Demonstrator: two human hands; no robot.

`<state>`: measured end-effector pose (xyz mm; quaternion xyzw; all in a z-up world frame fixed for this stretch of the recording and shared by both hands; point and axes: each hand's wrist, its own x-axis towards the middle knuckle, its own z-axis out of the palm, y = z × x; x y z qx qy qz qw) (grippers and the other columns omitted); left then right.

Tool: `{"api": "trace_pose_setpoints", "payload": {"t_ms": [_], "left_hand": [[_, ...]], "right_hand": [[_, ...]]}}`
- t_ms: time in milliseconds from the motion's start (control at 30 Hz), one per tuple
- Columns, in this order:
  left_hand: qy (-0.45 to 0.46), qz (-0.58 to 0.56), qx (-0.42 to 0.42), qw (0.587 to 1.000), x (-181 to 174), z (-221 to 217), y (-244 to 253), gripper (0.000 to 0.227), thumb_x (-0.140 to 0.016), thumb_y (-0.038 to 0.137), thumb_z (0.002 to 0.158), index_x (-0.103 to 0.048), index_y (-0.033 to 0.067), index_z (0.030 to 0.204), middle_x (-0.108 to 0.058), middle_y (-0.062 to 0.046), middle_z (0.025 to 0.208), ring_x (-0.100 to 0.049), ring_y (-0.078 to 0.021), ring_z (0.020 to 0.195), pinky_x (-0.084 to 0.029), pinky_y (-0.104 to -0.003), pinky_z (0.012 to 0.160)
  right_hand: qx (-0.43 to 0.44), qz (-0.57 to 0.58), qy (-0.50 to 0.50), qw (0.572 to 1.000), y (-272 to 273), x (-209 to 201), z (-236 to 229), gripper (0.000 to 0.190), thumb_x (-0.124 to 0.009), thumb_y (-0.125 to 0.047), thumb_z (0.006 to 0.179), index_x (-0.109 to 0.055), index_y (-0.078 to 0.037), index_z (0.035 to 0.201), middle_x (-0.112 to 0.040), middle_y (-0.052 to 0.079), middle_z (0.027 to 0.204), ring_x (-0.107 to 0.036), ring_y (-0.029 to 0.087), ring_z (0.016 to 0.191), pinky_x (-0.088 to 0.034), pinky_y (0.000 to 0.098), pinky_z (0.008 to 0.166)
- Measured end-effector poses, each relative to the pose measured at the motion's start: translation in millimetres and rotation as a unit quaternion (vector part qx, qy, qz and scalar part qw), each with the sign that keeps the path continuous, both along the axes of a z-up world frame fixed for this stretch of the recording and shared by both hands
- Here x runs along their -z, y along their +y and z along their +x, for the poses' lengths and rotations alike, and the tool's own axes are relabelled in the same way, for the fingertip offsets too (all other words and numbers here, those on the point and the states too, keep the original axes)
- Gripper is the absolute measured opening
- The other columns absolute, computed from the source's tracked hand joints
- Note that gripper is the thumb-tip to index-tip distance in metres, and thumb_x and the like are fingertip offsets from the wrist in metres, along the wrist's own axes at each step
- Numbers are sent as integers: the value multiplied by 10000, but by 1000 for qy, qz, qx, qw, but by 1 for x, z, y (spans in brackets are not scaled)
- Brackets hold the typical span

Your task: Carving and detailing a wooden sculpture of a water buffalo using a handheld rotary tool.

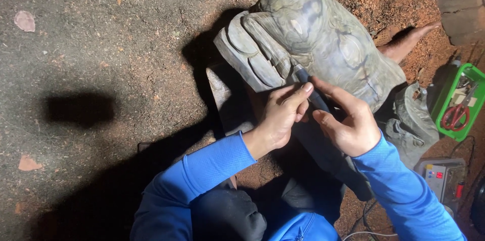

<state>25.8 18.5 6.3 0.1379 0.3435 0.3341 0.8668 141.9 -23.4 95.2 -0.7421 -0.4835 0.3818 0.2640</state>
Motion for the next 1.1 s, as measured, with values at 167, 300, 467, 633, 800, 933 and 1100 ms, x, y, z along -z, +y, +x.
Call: {"api": "trace_pose_setpoints", "payload": {"t_ms": [167, 300, 467, 633, 800, 933, 1100], "left_hand": [[-22, 15, 4, 1000, -6, 3, -6, 333, -704, 358, 968, -669, 129, 729, -595, -53, 562, -508, -94, 424, -468, -242, 451], [-184, 31, 42, 981, 8, 4, -6, 377, -625, 301, 1019, -654, 20, 1268, -658, -70, 1133, -632, -138, 962, -554, -276, 769], [-303, 66, -19, 950, -8, -1, -1, 368, -579, 272, 1115, -609, 44, 1402, -653, -39, 1253, -584, -104, 1149, -485, -286, 1023], [-240, 51, -32, 969, -65, -2, -1, 333, -608, 267, 1060, -573, -3, 1251, -628, -99, 1132, -610, -140, 1095, -481, -293, 997], [-279, 56, -25, 958, -83, 22, -8, 311, -525, 280, 1145, -501, 22, 1316, -633, -111, 981, -667, -193, 829, -616, -327, 707], [-156, 54, 18, 986, -102, 49, -17, 309, -455, 329, 1116, -480, 50, 1248, -542, -40, 771, -502, -87, 499, -456, -264, 371], [-143, 89, 88, 982, -132, 86, -41, 249, -436, 265, 1082, -446, 36, 1178, -509, -48, 794, -457, -81, 482, -408, -267, 344]], "right_hand": [[-59, -29, -170, 983, 0, -27, 7, 677, -809, -97, 775, -670, -227, 1426, -776, 121, 1016, -738, 223, 822, -586, 413, 656], [-276, 12, -328, 903, 11, -51, 20, 684, -683, 28, 711, -574, -15, 1385, -721, 134, 887, -651, 241, 459, -505, 358, 452], [-222, 0, -274, 936, 21, -72, -5, 603, -712, 62, 717, -608, 40, 1310, -755, 143, 1182, -762, 247, 878, -567, 328, 669], [4, 33, 299, 954, -13, -76, -6, 893, -626, -49, 809, -246, -92, 1616, -392, 168, 1398, -629, 179, 581, -474, 208, 290], [0, 151, 290, 945, -125, -43, -5, 1003, -774, -290, 795, -198, -110, 1597, -291, 300, 1609, -639, 279, 920, -652, 406, 611], [-27, 1, 173, 985, -258, 60, 64, 607, -721, -137, 782, -621, 48, 1351, -849, 193, 1064, -802, 237, 925, -578, 376, 907], [117, -103, 376, 913, -380, 151, 143, 511, -596, -36, 845, -534, 88, 1336, -638, 267, 1300, -745, 439, 1093, -545, 516, 981]]}}
